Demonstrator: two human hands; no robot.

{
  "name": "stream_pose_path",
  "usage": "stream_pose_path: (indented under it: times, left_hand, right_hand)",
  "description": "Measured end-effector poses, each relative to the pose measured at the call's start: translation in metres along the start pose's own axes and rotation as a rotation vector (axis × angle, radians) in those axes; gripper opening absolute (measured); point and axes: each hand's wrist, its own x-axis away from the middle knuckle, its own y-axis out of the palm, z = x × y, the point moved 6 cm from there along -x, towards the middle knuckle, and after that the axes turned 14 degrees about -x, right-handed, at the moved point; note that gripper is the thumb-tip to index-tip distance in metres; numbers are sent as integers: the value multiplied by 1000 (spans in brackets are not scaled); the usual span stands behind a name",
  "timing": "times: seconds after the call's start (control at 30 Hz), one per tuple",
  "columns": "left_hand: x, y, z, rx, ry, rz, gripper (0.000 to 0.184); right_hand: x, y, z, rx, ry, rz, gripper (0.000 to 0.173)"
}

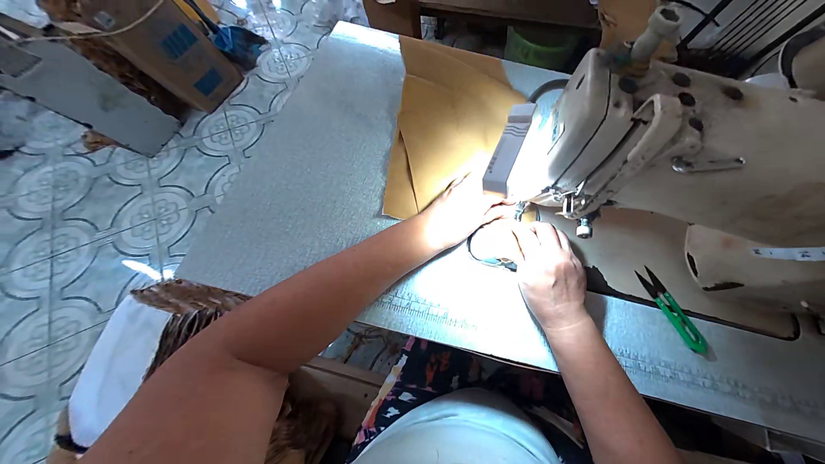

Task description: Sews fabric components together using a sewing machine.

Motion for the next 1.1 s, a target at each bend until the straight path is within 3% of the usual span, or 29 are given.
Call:
stream_pose_path:
  times: [0.13,0.3,0.4,0.47,0.57,0.63,0.73,0.83,0.9,0.97,1.03,1.07,1.1]
  left_hand:
    - [-2,2,-2,-22,-13,8,32]
    - [-17,15,-26,134,-211,-75,49]
    - [-36,32,-48,204,-122,147,38]
    - [-47,38,-58,205,-84,185,35]
    - [-60,16,-52,25,-11,36,36]
    - [-63,0,-44,-42,42,40,32]
    - [-52,-41,-31,-85,-223,-174,39]
    - [-23,-37,-82,-198,-454,-157,50]
    - [14,-39,-95,-319,-576,-243,56]
    - [50,-55,-65,-422,-670,-447,62]
    - [66,-77,-23,-525,-656,-673,50]
    - [65,-85,-7,-544,-602,-711,41]
    - [60,-89,4,-552,-508,-643,32]
  right_hand:
    - [2,-2,-2,-3,-31,46,25]
    - [1,-4,-2,-16,-3,55,23]
    - [3,-4,0,-6,5,60,25]
    - [4,-3,2,-3,2,63,24]
    - [4,-4,3,-18,0,82,22]
    - [4,-4,3,-28,4,85,22]
    - [10,-10,5,-69,25,56,22]
    - [30,-37,15,-56,49,78,26]
    - [51,-66,33,29,96,125,29]
    - [75,-95,59,127,202,146,31]
    - [95,-113,85,136,317,154,36]
    - [102,-117,93,117,345,164,38]
    - [104,-118,98,101,353,171,37]
